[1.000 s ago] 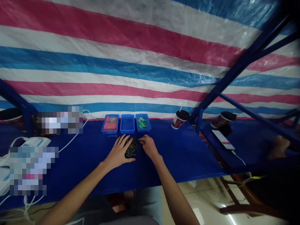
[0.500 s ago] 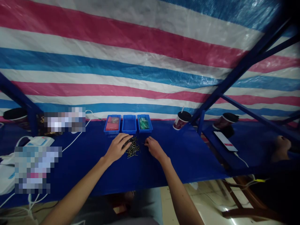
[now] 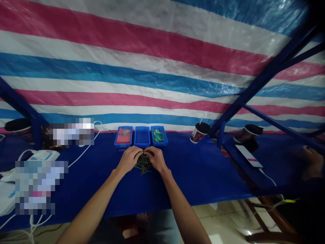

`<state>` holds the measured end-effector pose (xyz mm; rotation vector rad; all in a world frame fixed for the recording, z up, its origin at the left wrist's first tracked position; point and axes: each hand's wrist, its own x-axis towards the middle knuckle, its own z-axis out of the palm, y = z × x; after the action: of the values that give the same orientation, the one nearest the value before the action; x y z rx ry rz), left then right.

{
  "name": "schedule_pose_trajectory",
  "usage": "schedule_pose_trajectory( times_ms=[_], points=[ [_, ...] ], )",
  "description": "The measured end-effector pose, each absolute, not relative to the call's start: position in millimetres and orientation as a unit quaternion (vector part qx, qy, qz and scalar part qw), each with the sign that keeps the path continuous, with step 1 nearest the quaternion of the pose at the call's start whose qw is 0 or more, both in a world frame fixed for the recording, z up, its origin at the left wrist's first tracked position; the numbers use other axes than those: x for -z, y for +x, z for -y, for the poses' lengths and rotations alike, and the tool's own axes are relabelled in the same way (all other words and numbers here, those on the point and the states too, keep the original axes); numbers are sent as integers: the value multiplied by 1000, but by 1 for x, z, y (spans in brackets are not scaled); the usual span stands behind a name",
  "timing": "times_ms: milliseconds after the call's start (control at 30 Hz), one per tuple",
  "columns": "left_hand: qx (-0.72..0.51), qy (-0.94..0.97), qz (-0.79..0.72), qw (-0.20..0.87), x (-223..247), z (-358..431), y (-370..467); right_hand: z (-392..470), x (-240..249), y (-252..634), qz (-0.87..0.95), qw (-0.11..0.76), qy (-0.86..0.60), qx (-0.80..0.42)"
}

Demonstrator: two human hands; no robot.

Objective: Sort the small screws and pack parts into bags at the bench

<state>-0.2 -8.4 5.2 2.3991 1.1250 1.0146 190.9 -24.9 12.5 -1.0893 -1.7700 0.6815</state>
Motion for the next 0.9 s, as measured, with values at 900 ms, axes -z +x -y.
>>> schedule_pose_trajectory(
  times_ms=[900],
  points=[
    [-389, 809, -379, 224, -4, 21, -1, 41, 0, 178, 771, 414, -473, -99]
  ],
)
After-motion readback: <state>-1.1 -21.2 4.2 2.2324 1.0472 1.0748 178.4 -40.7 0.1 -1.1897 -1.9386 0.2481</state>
